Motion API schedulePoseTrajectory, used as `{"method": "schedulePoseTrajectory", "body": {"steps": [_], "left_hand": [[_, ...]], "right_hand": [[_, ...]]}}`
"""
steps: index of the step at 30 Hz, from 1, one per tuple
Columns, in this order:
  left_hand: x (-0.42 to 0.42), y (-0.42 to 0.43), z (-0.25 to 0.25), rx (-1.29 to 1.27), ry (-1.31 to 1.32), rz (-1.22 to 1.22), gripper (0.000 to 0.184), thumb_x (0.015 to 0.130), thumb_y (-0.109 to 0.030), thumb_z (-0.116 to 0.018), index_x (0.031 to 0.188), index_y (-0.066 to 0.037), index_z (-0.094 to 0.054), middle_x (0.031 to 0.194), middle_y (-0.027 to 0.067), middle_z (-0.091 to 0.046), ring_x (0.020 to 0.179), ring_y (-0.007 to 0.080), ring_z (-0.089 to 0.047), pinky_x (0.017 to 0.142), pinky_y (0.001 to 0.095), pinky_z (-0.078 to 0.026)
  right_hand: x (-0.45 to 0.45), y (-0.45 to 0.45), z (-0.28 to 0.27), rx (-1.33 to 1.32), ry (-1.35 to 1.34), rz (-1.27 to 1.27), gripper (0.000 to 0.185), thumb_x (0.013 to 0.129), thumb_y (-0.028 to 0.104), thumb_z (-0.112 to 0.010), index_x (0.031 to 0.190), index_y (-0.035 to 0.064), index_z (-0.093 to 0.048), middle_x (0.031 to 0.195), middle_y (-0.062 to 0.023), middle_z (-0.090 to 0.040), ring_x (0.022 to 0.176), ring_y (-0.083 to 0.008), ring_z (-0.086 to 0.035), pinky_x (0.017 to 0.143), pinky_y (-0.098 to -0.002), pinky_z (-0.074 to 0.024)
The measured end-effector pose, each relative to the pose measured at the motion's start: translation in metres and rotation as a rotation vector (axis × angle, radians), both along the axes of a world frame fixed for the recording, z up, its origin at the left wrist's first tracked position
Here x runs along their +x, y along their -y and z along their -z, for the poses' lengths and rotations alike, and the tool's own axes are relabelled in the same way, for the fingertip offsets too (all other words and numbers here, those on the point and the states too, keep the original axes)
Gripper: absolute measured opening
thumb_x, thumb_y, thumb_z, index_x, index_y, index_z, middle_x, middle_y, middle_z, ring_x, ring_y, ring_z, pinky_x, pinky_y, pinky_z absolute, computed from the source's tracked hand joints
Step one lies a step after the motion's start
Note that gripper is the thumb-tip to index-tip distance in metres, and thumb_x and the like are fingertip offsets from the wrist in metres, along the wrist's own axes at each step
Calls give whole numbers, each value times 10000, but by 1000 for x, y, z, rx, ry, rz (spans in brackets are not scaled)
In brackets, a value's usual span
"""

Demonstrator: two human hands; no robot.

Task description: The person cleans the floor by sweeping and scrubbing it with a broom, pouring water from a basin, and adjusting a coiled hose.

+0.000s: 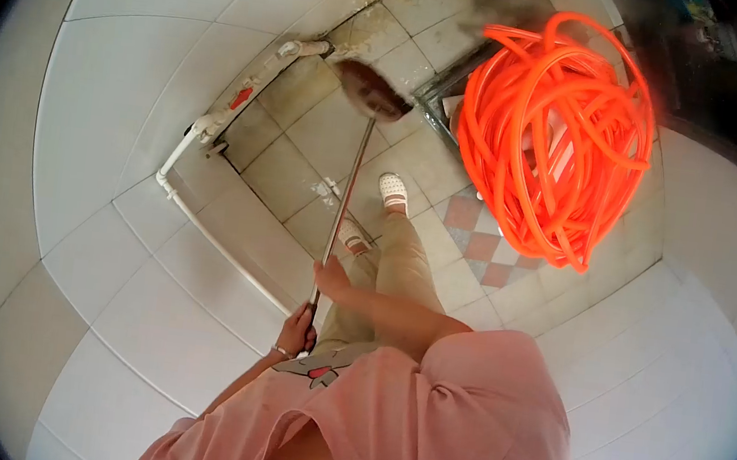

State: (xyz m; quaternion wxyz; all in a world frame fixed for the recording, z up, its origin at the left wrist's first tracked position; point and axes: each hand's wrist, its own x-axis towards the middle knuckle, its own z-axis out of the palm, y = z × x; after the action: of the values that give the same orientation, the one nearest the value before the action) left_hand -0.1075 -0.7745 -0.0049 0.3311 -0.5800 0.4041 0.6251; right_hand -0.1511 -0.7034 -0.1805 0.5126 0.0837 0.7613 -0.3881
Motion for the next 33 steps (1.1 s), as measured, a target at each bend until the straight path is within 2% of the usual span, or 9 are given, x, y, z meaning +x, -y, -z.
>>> {"method": "schedulePoseTrajectory", "body": {"steps": [3, 4, 6, 10, 12, 19, 25, 29, 33], "left_hand": [[-18, -2, 2, -15, 156, 4, 410, 839, -325, -414, 1186, -110, -385, 440, 13, -387, 318, 108, -362, 310, 237, -297], [-15, 0, 21, -60, 87, 108, 419, 832, -345, -422, 1183, -118, -394, 442, 12, -388, 317, 110, -363, 302, 242, -294], [-36, 18, 58, -125, 34, 182, 434, 827, -366, -420, 1175, -107, -408, 438, 21, -399, 310, 116, -363, 293, 258, -306], [-148, 59, 106, -114, -169, 220, 362, 839, -327, -419, 1116, -98, -456, 452, 12, -408, 320, 105, -351, 300, 254, -268], [-165, 61, 107, -83, -200, 200, 312, 836, -289, -423, 1067, -85, -473, 464, 19, -408, 329, 107, -351, 305, 261, -270], [-47, 64, 59, -7, -55, -22, 238, 826, -263, -443, 978, -96, -519, 482, 12, -402, 341, 106, -343, 314, 253, -265], [36, 129, 37, -86, 57, -75, 315, 831, -304, -453, 1129, -202, -461, 489, -29, -406, 342, 74, -332, 322, 225, -264], [48, 144, 32, -32, 112, -266, 329, 828, -318, -456, 1144, -224, -446, 510, -37, -408, 386, 72, -350, 350, 229, -277], [81, 105, 34, 29, 111, -475, 349, 834, -318, -442, 1168, -223, -410, 515, -34, -399, 395, 76, -346, 363, 231, -286]], "right_hand": [[22, 1, 22, -88, -190, -492, 219, 756, 130, -411, 904, -25, -454, 698, -211, -524, 676, -316, -540, 558, -411, -426], [5, 10, 21, -31, 64, 52, 302, 795, 241, -397, 863, -36, -493, 832, -285, -511, 790, -426, -498, 682, -435, -411], [-39, 24, 48, -96, -54, -185, 286, 788, 220, -400, 838, -46, -492, 824, -268, -523, 777, -414, -505, 674, -434, -409], [-165, 57, 100, -28, -133, 128, 253, 754, 193, -465, 731, -44, -550, 658, -230, -551, 678, -357, -562, 567, -413, -442], [-210, 58, 104, 86, -369, -492, 176, 761, 155, -445, 740, -2, -523, 534, -159, -516, 415, -253, -523, 348, -342, -410], [-68, 57, 55, -5, -435, -863, 100, 709, 76, -480, 755, 15, -545, 733, -213, -549, 760, -295, -557, 621, -408, -449], [35, 144, 72, 48, -42, -493, 197, 693, 146, -534, 805, -11, -574, 877, -202, -550, 759, -296, -556, 587, -360, -457], [1, 187, 13, -29, -220, -1385, 115, 671, 135, -549, 690, 30, -593, 709, -130, -588, 659, -243, -577, 535, -343, -446], [58, 155, 69, -45, -293, -1460, 98, 654, 147, -556, 632, 61, -598, 639, -95, -590, 614, -220, -581, 516, -345, -438]]}}
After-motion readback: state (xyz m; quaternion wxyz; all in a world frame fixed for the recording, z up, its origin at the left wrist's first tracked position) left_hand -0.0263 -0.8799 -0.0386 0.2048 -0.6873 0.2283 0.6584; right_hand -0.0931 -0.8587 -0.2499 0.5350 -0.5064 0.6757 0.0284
